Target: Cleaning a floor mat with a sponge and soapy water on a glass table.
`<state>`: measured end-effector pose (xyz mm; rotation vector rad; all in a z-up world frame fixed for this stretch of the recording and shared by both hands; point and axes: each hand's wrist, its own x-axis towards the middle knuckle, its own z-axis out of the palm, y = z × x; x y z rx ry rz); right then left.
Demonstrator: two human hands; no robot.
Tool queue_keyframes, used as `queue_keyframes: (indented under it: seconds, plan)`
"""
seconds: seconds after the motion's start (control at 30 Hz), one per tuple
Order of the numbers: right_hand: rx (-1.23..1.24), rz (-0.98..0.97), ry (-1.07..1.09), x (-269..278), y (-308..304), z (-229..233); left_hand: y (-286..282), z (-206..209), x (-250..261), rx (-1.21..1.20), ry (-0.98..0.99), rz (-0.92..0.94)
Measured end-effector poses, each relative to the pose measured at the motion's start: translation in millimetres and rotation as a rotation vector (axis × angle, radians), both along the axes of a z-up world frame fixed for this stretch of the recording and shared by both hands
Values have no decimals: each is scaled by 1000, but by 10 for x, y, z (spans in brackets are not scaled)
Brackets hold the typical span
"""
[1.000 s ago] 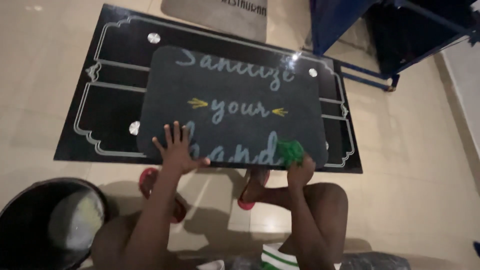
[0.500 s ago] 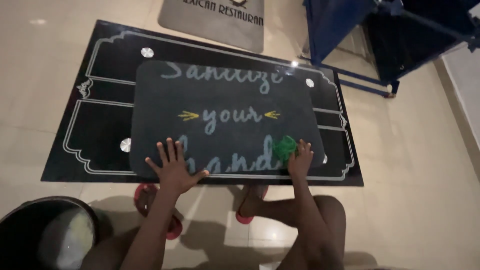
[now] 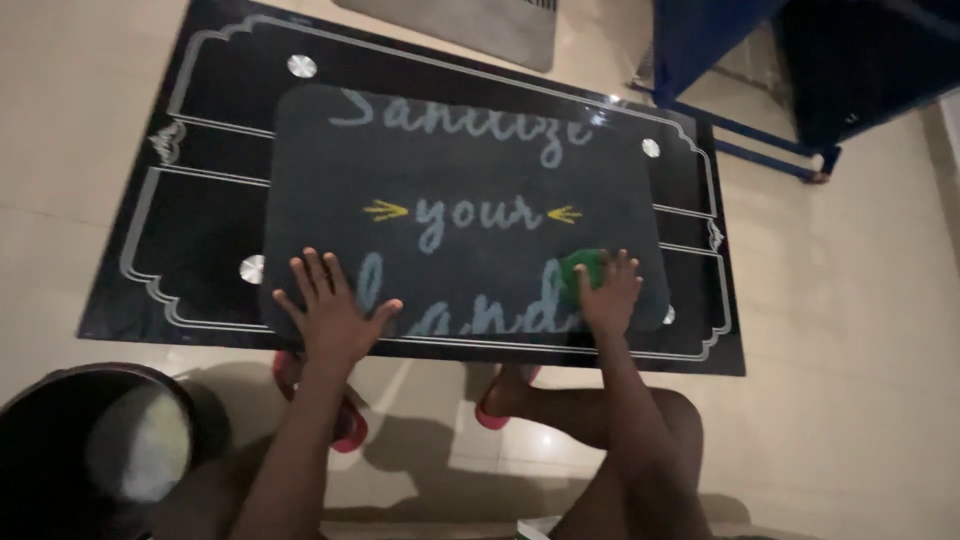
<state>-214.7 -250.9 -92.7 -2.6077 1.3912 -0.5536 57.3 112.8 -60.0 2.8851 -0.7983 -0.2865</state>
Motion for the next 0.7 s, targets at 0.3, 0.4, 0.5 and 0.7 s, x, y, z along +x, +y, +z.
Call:
queue_keyframes:
  seconds: [0.3, 0.4, 0.5, 0.7]
  plan:
    - [-55, 138, 9, -298, 445, -191, 149, -6, 145, -282, -56, -43]
    - [-12, 125, 52, -342, 631, -180, 187, 8, 253, -249, -9, -74]
    - [-18, 66, 85, -326, 568, -313, 196, -60, 329, -226, 21, -99]
    - [-6, 261, -272, 811, 1058, -258, 217, -308, 405, -221, -50, -167]
